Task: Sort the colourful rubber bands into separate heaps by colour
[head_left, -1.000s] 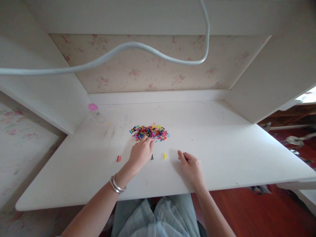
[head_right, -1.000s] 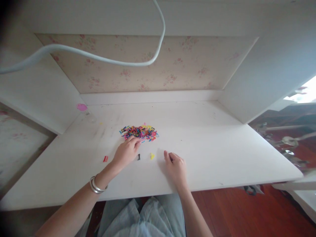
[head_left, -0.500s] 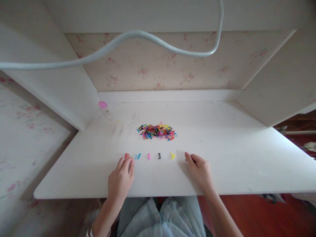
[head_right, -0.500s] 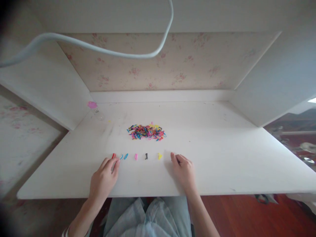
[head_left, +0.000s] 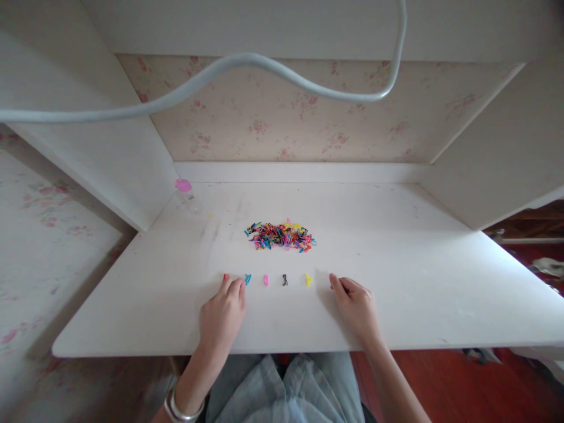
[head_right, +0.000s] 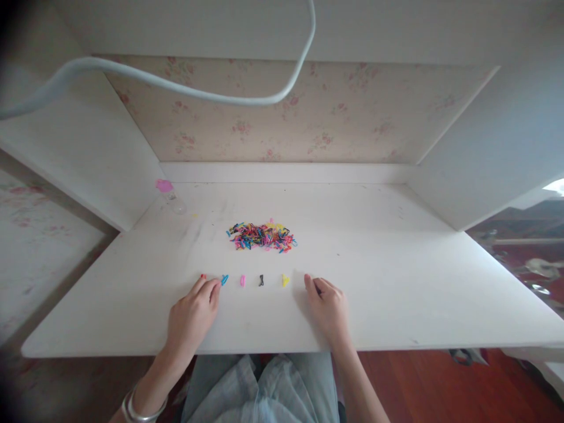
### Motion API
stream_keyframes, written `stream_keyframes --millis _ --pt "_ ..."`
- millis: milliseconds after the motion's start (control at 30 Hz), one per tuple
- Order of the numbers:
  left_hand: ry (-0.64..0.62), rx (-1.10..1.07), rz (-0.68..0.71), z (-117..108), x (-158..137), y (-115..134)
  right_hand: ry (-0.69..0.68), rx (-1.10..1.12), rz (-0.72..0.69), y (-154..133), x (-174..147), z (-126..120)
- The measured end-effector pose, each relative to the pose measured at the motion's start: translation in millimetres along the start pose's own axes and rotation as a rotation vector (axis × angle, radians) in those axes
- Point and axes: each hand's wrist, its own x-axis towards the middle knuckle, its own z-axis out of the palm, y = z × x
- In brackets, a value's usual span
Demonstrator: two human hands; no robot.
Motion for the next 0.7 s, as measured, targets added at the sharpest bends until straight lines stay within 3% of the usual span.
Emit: stream_keyframes --millis 467,700 --pt "-0.018 -0.108 0.015 3 -3 -1 -0.001 0.008 0.002 2 1 2" --pt "0.096 -0.169 0.076 6 -11 -12 -0.035 -0.034 0.029 -3 8 1"
